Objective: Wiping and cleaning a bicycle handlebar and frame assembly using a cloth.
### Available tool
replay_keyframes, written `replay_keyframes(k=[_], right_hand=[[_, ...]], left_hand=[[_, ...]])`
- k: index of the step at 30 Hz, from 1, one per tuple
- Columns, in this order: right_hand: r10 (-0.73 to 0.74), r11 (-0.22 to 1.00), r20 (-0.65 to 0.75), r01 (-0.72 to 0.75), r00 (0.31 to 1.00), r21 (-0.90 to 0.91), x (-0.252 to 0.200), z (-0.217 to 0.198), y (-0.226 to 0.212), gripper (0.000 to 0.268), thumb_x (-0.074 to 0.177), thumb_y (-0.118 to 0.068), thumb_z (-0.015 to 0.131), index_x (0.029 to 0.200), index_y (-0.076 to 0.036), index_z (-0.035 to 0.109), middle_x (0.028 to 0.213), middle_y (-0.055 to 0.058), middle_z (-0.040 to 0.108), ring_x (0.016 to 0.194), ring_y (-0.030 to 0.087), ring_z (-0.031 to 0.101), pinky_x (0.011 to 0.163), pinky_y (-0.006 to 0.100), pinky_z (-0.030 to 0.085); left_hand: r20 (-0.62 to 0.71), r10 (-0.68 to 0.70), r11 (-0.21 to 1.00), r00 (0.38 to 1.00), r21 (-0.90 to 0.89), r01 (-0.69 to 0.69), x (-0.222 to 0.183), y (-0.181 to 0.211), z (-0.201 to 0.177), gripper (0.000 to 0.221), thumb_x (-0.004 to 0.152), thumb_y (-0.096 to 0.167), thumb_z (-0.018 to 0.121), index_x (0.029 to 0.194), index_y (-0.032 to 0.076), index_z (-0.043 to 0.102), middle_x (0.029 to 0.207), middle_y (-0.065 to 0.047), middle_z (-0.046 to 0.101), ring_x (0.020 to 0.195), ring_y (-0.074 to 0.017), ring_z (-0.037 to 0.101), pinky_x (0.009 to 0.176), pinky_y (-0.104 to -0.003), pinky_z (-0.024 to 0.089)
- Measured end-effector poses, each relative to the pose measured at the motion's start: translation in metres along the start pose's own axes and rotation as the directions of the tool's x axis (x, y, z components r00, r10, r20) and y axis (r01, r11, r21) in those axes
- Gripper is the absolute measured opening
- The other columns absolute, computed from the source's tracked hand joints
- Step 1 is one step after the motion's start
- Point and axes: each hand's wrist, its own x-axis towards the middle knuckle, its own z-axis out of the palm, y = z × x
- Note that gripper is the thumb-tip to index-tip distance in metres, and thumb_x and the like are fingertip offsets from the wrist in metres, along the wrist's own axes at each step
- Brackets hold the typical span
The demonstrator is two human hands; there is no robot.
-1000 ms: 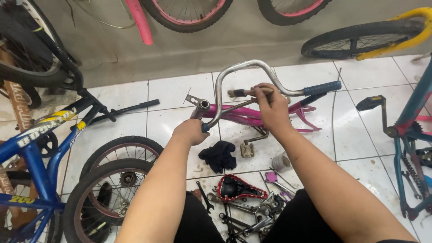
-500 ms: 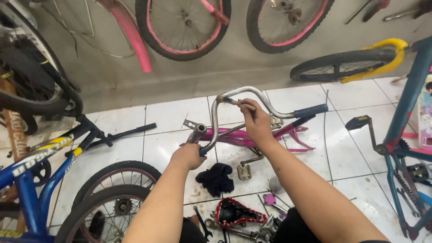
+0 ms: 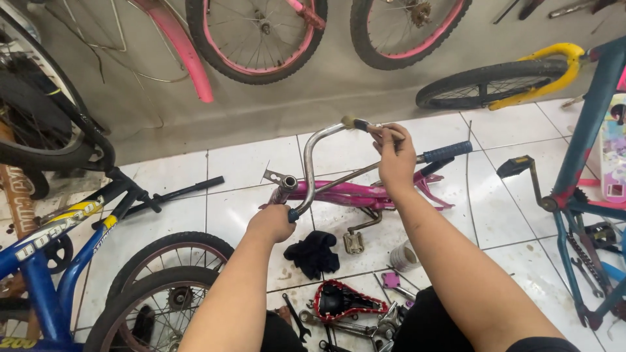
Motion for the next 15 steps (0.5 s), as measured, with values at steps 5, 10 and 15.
replay_keyframes(k=[5,10,15], right_hand=[[-0.109,0.987,0.026,0.112,0.994,-0.113,-0.024,0.008,-0.012,0.012,0.11,-0.015,0.052,0.118,-0.008,0.059,0.113,0.016,0.073,0.112,0.028,0.07,0.095,0.042,0.06],[0.031,0.998,0.171,-0.039,0.985,0.045,-0.034,0.023,-0.014,0.011,0.106,-0.014,0.057,0.114,-0.011,0.064,0.113,0.013,0.076,0.113,0.026,0.071,0.093,0.041,0.061],[0.017,0.999,-0.085,-0.021,0.996,-0.038,-0.004,-0.015,-0.001,0.012,0.108,-0.019,0.056,0.117,-0.012,0.061,0.113,0.014,0.074,0.105,0.026,0.073,0.089,0.038,0.063]], left_hand=[[0.021,0.011,1.0,1.0,0.026,-0.011,-0.006,0.003,-0.005,0.051,0.09,0.025,0.066,0.139,0.008,0.063,0.124,-0.019,0.072,0.122,-0.0333,0.067,0.104,-0.047,0.053],[0.025,0.009,0.999,1.0,0.038,-0.01,-0.004,0.004,-0.005,0.049,0.09,0.024,0.065,0.136,0.008,0.065,0.12,-0.018,0.073,0.119,-0.0343,0.068,0.103,-0.047,0.053],[0.019,-0.004,1.0,1.0,0.02,0.003,-0.003,0.004,-0.003,0.05,0.089,0.023,0.065,0.136,0.008,0.065,0.118,-0.018,0.073,0.117,-0.0345,0.069,0.102,-0.046,0.053]])
